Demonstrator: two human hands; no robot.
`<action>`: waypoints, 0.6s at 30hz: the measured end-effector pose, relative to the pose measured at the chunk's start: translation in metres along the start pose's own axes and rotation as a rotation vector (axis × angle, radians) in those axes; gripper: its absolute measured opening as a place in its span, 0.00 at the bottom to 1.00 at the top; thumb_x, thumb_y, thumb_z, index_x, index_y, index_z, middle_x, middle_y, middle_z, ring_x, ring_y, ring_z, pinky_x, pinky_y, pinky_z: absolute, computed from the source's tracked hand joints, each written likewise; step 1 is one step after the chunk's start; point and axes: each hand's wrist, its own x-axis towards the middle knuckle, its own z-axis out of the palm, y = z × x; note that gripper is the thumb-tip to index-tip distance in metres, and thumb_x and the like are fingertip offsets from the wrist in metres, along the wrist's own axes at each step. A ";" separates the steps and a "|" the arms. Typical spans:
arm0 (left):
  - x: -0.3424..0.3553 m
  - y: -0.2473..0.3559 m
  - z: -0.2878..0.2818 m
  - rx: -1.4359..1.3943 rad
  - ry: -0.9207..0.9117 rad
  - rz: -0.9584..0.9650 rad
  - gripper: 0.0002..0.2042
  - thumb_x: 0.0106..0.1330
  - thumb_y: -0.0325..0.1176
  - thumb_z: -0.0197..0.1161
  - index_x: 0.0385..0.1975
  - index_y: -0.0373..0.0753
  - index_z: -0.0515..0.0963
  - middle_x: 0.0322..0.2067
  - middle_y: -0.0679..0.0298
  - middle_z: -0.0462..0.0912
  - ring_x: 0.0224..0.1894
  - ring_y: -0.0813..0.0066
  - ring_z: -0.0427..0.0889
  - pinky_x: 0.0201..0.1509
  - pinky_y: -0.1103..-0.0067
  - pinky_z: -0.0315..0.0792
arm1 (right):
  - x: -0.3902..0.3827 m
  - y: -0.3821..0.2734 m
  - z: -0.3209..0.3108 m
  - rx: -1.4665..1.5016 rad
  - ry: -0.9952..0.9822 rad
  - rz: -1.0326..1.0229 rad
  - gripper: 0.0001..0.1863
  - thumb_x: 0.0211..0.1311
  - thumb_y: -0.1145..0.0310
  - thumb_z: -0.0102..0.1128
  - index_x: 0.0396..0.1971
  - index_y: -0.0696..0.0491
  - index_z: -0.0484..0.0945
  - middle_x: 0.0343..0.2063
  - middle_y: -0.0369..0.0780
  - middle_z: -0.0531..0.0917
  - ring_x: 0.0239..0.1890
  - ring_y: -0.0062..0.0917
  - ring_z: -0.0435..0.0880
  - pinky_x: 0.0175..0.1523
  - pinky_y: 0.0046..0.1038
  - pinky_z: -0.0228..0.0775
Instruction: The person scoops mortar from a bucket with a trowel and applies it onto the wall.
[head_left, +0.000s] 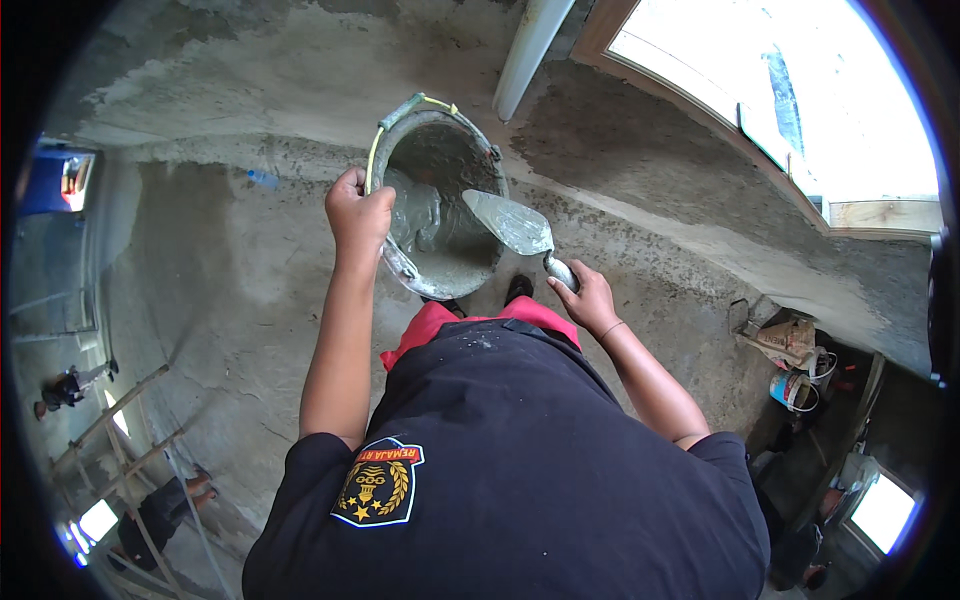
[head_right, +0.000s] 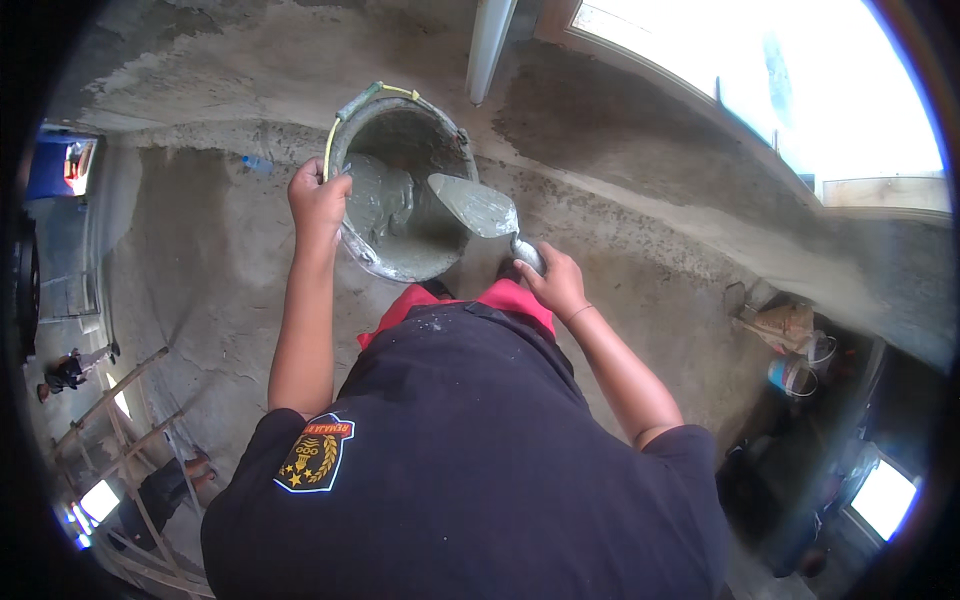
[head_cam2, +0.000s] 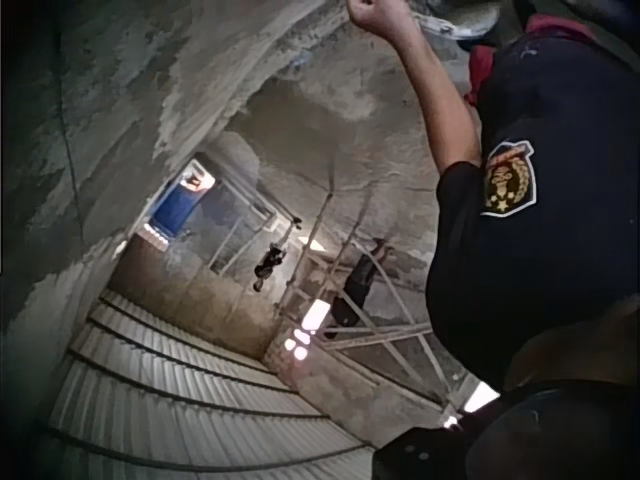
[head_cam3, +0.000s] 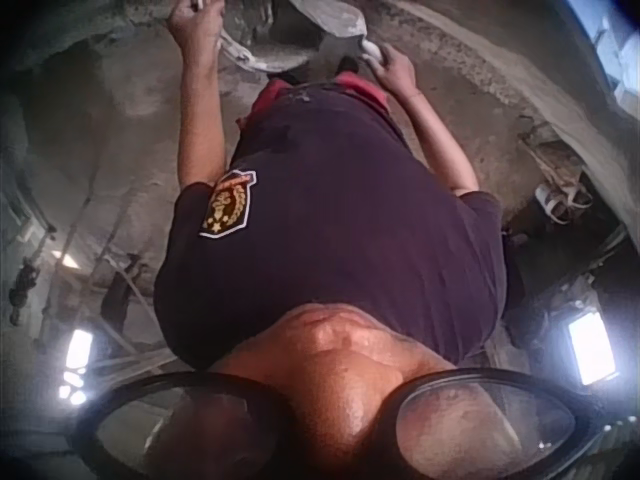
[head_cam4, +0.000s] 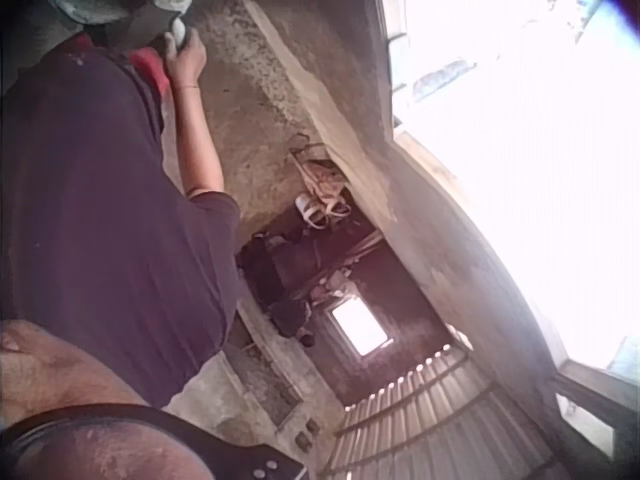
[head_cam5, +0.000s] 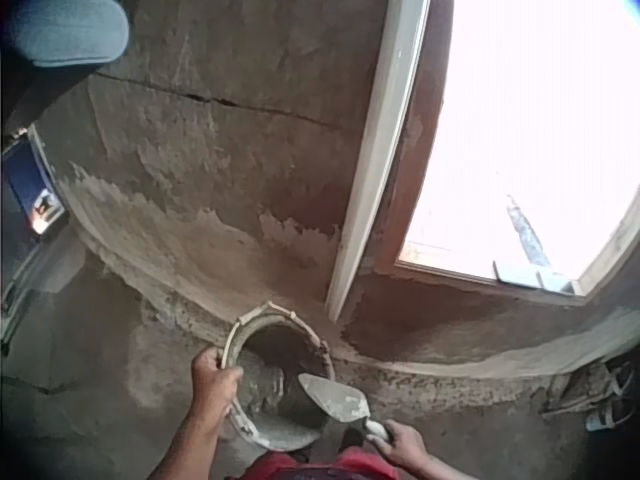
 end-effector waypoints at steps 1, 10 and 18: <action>0.000 -0.002 0.000 -0.013 0.001 -0.008 0.08 0.48 0.17 0.59 0.19 0.38 0.69 0.19 0.74 0.68 0.21 0.88 0.63 0.23 0.81 0.57 | 0.001 0.003 0.000 0.013 -0.002 0.015 0.22 0.62 0.50 0.69 0.40 0.56 0.81 0.32 0.53 0.85 0.38 0.53 0.84 0.42 0.47 0.75; 0.009 -0.021 0.009 0.016 0.050 -0.044 0.06 0.49 0.17 0.59 0.22 0.37 0.73 0.20 0.71 0.73 0.20 0.86 0.67 0.24 0.82 0.59 | 0.023 0.022 -0.011 -0.045 0.020 0.099 0.26 0.58 0.48 0.72 0.42 0.55 0.78 0.35 0.53 0.86 0.41 0.53 0.86 0.45 0.48 0.77; 0.016 -0.038 0.017 0.067 0.110 -0.091 0.08 0.50 0.19 0.59 0.18 0.37 0.67 0.19 0.74 0.68 0.22 0.86 0.63 0.25 0.79 0.60 | 0.078 0.059 -0.016 -0.131 -0.026 0.187 0.27 0.62 0.47 0.67 0.51 0.53 0.80 0.40 0.53 0.88 0.45 0.51 0.86 0.51 0.47 0.78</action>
